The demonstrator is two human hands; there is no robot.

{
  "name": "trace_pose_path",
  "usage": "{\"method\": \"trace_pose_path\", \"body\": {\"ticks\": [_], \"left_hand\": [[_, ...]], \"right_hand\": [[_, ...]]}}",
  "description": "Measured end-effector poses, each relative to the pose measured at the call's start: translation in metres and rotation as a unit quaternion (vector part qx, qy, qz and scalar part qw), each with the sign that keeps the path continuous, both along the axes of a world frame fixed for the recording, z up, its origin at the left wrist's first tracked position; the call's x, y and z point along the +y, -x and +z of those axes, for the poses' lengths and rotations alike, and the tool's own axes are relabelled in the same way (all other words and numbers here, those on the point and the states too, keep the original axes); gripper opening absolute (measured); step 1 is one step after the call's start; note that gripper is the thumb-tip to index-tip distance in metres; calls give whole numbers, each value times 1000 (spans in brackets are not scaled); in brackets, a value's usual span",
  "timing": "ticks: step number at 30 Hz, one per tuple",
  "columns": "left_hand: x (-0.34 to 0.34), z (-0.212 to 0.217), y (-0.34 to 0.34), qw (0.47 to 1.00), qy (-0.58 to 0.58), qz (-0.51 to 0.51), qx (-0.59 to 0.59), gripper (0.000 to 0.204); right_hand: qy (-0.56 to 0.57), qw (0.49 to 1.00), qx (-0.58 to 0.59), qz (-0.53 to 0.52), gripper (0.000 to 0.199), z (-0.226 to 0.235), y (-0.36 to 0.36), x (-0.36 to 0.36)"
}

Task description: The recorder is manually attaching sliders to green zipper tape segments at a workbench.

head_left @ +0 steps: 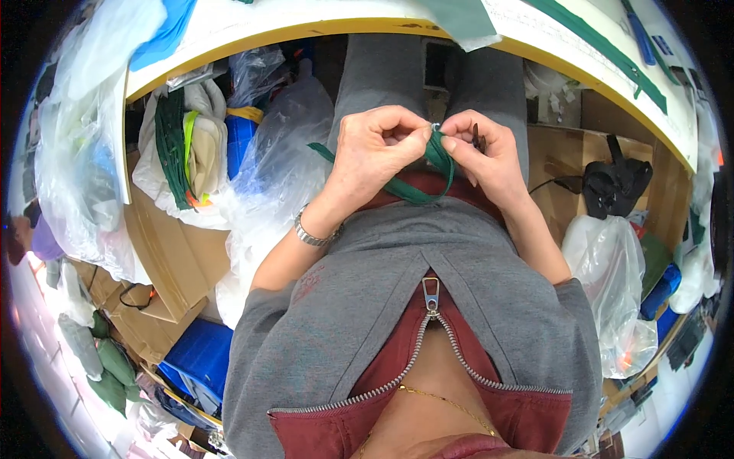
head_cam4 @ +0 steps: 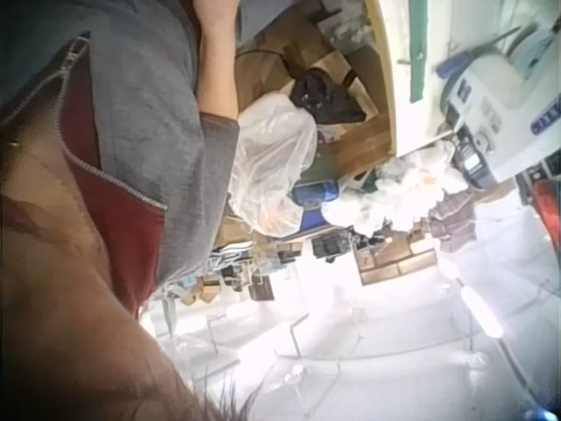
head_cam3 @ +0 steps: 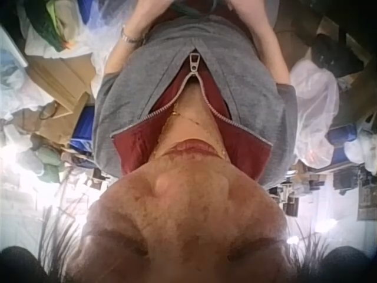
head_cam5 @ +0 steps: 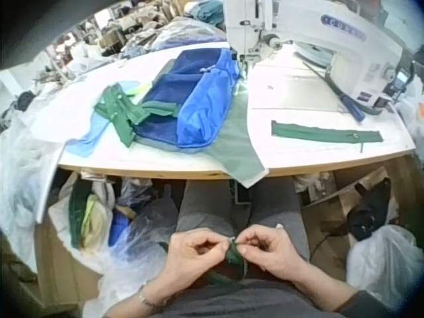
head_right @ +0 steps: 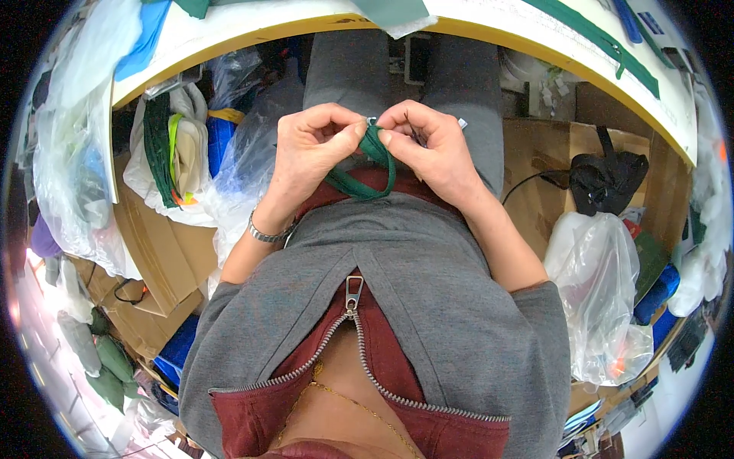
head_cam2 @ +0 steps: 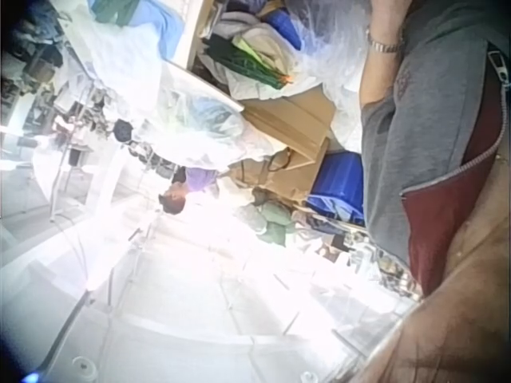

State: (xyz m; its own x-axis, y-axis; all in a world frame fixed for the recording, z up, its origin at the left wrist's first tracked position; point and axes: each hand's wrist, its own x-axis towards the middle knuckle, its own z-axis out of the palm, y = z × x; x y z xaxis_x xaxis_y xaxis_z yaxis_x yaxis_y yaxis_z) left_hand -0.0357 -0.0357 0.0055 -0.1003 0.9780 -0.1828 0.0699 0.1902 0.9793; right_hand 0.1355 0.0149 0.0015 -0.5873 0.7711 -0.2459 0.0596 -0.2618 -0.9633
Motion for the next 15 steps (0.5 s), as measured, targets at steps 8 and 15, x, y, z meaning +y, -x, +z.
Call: {"method": "trace_pose_path", "body": {"ticks": [8,15], "left_hand": [[0,-4,3,951,48,10,-307,14],[-1,-11,5,947,44,60,-311,15]], "right_hand": [[-98,994,-48,8,13,8,-3,4],[-434,859,-272,-12,36,27,-4,-2]]}}
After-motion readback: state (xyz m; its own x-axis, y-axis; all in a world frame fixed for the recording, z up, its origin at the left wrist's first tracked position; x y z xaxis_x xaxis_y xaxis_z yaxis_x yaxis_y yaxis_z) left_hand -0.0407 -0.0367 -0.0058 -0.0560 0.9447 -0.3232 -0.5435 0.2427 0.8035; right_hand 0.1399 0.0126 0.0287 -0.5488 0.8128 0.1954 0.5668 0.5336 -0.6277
